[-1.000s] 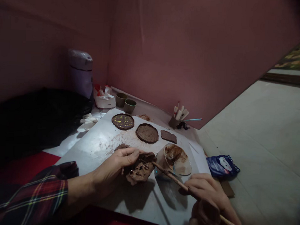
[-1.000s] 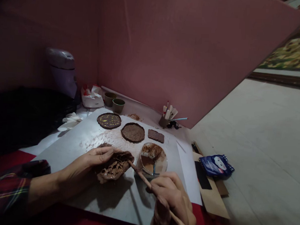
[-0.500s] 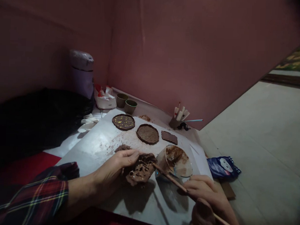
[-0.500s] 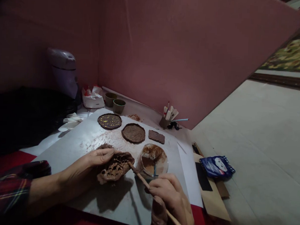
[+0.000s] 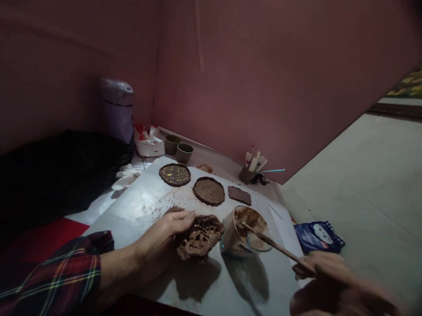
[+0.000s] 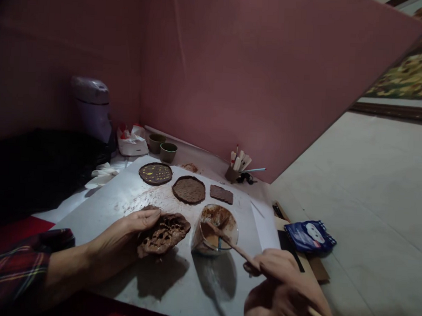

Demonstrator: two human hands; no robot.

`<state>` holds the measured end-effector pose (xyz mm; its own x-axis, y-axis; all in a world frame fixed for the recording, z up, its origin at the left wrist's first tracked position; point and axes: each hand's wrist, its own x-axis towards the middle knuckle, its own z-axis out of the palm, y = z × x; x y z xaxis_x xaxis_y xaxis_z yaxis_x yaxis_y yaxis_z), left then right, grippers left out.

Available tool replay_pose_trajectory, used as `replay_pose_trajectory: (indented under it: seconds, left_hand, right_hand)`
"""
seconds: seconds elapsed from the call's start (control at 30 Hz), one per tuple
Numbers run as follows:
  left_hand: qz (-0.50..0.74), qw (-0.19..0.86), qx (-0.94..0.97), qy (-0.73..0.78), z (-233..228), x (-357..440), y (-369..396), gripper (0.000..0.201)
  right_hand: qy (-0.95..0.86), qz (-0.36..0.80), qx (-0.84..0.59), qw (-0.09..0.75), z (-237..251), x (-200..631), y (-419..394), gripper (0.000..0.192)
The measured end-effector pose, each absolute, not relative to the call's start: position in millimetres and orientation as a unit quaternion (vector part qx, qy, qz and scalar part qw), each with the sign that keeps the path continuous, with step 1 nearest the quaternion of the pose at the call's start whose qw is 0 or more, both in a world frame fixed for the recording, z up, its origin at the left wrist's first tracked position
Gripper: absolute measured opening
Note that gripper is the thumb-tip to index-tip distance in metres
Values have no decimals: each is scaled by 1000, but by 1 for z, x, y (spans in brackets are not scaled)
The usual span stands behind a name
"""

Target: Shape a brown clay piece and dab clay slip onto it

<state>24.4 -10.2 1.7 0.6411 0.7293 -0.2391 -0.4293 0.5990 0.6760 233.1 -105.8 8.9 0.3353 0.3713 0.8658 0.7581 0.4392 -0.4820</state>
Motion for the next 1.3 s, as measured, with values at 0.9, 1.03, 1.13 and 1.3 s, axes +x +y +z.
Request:
replay_pose_trajectory:
  seconds: [0.9, 1.03, 1.13, 1.3]
  left_hand:
    - [313, 863, 312, 246, -1, 25, -11, 28]
    - [302, 869, 315, 233, -1, 24, -12, 30]
    - [291, 872, 312, 241, 0, 25, -12, 32]
    - [291, 876, 312, 223, -2, 25, -11, 30]
  right_hand:
    - [-627, -134, -409, 649, 25, 235, -104, 12]
    - [-676, -134, -428, 585, 23, 237, -105, 22]
    - [-683, -123, -442, 569, 22, 237, -106, 27]
    - [-682, -106, -456, 562, 24, 236, -106, 27]
